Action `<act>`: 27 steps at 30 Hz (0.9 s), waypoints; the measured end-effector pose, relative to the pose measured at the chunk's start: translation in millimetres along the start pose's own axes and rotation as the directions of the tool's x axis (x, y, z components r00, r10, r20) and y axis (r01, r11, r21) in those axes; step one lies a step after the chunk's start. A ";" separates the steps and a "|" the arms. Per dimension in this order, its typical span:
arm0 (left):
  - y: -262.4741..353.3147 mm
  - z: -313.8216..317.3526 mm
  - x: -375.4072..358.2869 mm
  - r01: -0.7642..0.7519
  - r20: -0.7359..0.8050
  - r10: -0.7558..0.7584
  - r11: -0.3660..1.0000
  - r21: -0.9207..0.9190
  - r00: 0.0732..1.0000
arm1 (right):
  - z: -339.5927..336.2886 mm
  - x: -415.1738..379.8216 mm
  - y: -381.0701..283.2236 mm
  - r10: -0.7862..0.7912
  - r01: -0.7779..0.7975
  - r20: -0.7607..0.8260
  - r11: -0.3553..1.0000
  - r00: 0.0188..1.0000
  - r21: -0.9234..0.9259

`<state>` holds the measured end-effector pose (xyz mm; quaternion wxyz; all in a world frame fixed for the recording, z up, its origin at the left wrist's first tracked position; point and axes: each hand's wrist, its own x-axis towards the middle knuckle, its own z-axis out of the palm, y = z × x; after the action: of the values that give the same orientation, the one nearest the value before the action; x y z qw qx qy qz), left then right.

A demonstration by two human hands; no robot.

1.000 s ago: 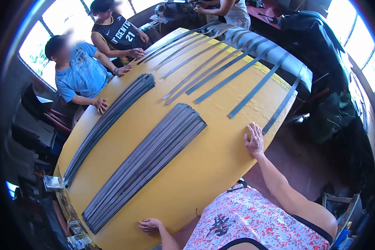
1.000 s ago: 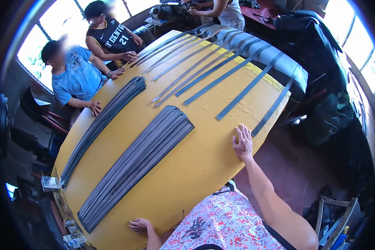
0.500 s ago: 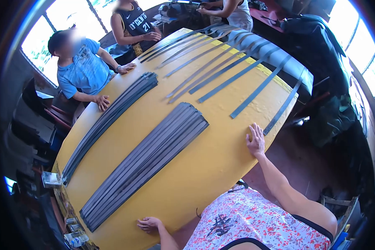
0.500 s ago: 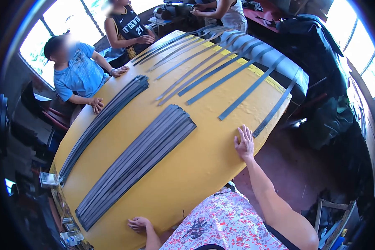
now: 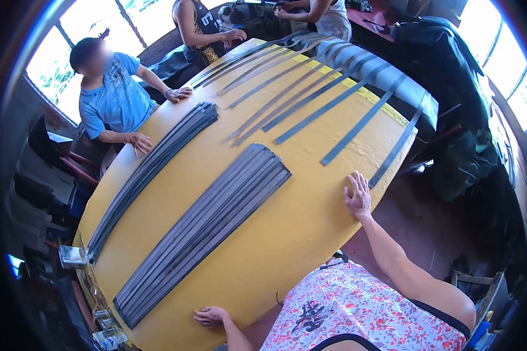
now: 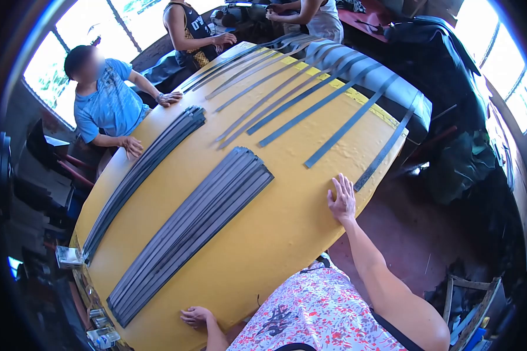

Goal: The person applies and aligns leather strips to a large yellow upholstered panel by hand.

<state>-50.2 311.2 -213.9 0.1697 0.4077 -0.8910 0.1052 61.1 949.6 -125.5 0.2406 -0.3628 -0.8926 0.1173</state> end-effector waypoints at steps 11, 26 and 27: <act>-7.0 20.0 3.6 -0.040 -0.093 0.039 0.999 -0.006 0.995 | -0.8 -0.9 -1.1 0.018 -0.018 0.009 1.000 1.000 -0.007; -2.6 8.6 1.7 -0.027 -0.089 0.029 0.999 0.031 0.996 | -0.6 1.5 0.1 -0.008 0.008 -0.006 1.000 1.000 -0.006; -2.5 7.9 1.6 -0.018 -0.084 0.021 0.999 0.039 0.996 | -0.8 1.1 0.4 -0.004 0.004 0.000 1.000 1.000 -0.004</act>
<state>-51.0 305.9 -220.4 0.1982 0.3974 -0.8848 0.1411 61.0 950.8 -124.6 0.2402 -0.3616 -0.8935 0.1151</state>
